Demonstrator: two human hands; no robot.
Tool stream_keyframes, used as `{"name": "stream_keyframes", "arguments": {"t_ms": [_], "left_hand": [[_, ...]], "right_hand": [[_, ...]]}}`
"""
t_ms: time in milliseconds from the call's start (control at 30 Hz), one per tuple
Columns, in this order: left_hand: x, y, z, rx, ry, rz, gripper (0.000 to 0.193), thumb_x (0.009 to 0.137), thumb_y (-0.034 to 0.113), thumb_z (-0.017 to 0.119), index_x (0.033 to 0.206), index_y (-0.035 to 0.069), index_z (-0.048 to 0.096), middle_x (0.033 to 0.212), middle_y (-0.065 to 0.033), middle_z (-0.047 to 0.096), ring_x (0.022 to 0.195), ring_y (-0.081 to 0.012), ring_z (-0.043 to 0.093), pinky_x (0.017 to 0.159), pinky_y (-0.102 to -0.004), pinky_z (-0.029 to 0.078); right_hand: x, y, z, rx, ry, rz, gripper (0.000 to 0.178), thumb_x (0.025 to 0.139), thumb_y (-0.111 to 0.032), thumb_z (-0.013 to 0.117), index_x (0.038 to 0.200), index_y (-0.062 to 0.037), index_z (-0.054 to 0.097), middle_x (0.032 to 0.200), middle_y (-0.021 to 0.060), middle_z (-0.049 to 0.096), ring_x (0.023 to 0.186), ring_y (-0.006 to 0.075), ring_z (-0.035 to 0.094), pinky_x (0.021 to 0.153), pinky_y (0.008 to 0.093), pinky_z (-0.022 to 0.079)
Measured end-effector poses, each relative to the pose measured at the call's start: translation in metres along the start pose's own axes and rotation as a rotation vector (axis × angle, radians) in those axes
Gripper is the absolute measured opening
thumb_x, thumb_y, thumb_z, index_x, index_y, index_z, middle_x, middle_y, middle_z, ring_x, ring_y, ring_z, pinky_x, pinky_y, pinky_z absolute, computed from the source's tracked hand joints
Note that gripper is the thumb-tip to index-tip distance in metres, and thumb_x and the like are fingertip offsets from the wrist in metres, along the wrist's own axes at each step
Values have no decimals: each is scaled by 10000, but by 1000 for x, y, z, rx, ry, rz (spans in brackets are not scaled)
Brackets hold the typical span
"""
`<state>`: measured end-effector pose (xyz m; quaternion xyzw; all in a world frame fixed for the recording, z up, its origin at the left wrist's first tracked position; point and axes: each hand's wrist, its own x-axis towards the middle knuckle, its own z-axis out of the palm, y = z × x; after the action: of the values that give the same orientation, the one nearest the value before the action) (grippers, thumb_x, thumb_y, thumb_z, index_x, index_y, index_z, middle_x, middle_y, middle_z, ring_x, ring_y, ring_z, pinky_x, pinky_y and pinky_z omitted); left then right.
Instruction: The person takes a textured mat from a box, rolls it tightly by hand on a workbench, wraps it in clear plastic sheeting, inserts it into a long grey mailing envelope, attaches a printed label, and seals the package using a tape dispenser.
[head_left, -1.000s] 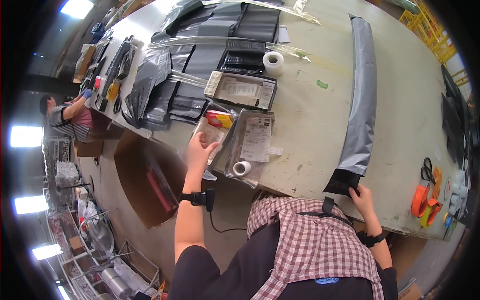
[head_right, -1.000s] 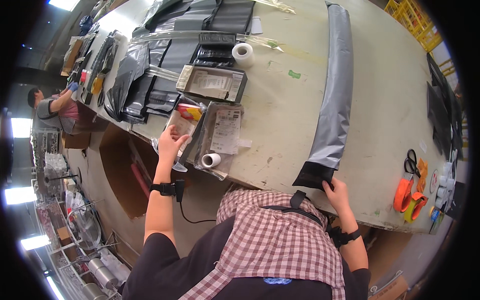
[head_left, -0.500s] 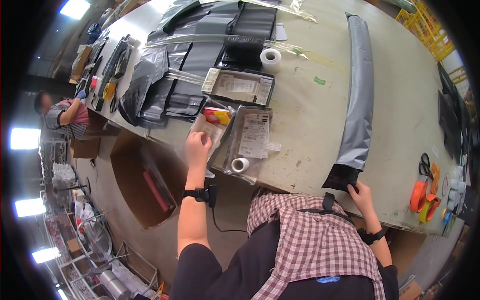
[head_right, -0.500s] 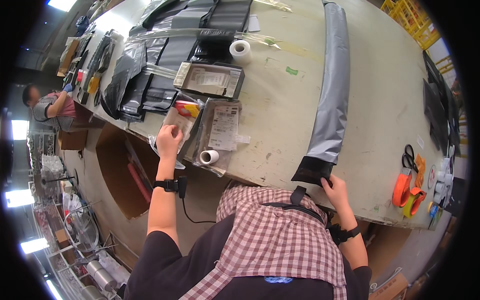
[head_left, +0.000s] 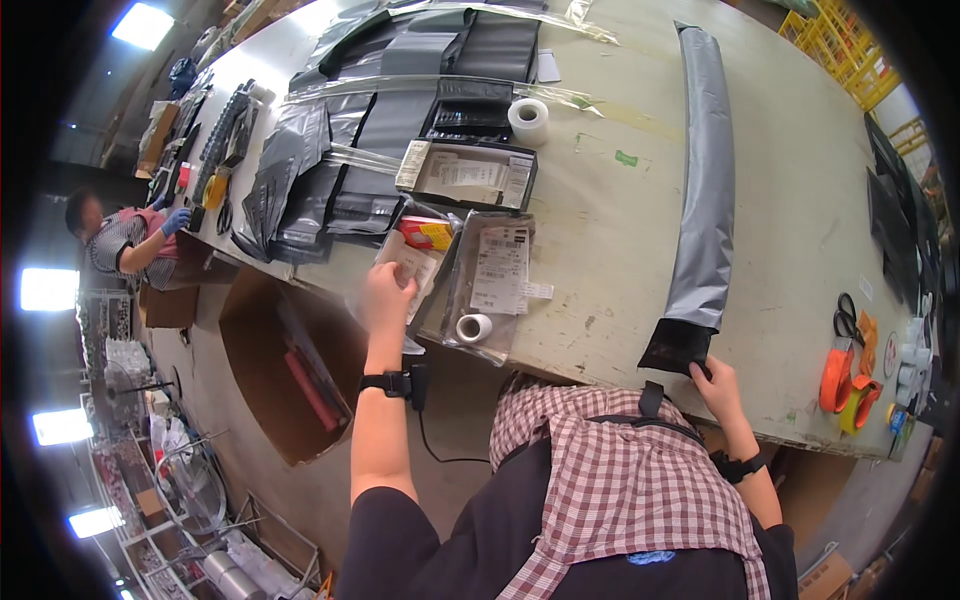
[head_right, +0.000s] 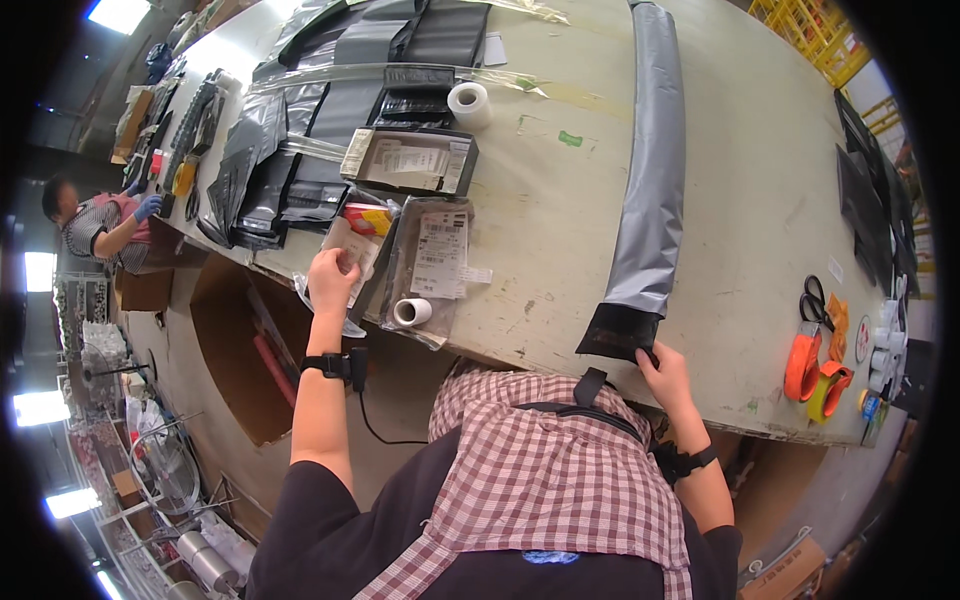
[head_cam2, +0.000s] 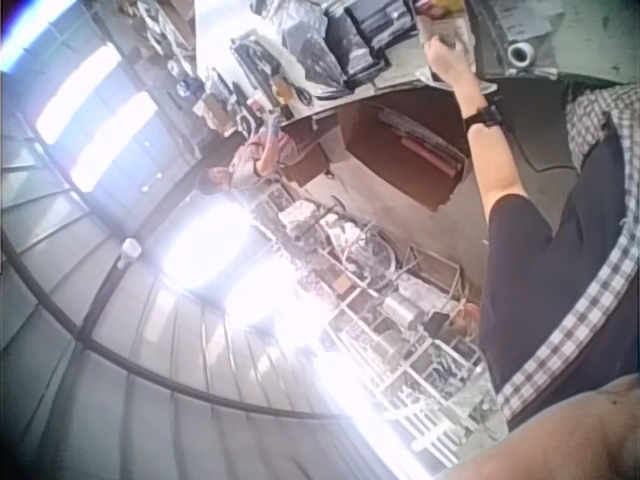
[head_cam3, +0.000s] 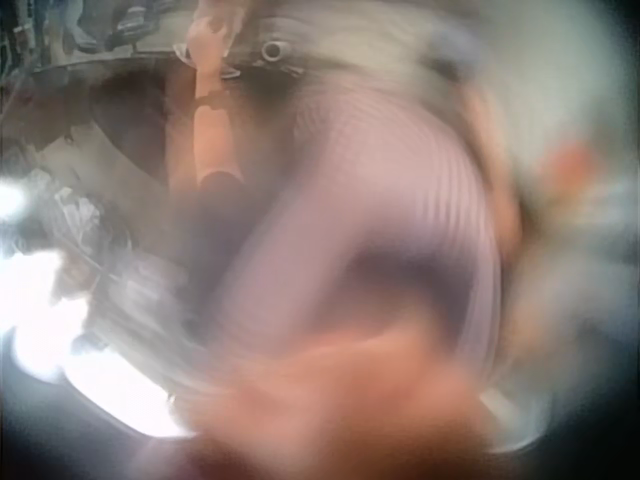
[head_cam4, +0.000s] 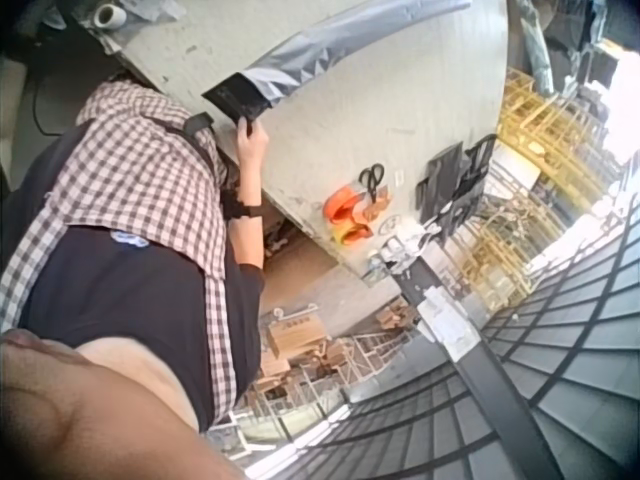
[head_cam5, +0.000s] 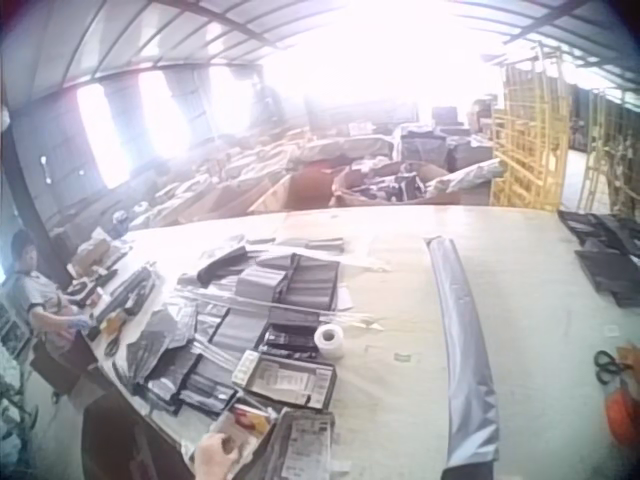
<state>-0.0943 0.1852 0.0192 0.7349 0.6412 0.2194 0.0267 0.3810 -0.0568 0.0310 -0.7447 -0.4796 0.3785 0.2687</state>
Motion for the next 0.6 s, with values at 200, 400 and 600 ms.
{"name": "stream_keyframes", "arguments": {"t_ms": [200, 400, 600], "left_hand": [[1, 7, 4, 108, -33, -23, 223, 681, 125, 648, 860, -7, 632, 827, -141, 607, 757, -304, 598, 693, -363, 488], [-2, 3, 1, 91, -62, 30, 121, 709, 108, 628, 810, 41, 618, 844, -101, 602, 818, -286, 583, 685, -383, 465], [-1, -3, 4, 76, 4, 49, 92, 775, 135, 604, 771, 44, 610, 822, -111, 592, 789, -296, 576, 668, -385, 451]], "right_hand": [[-1, 7, 1, -1, 1, -6, 233, 843, -178, 594, 759, 33, 543, 577, 56, 530, 539, 107, 476, 520, 274, 389], [-4, 11, 2, 5, 7, -42, 196, 832, -150, 593, 822, 42, 552, 618, 94, 528, 552, 145, 465, 528, 292, 387], [-4, 8, 3, 43, 18, -72, 192, 828, -145, 597, 828, 42, 554, 625, 114, 534, 548, 159, 475, 533, 297, 397]]}}
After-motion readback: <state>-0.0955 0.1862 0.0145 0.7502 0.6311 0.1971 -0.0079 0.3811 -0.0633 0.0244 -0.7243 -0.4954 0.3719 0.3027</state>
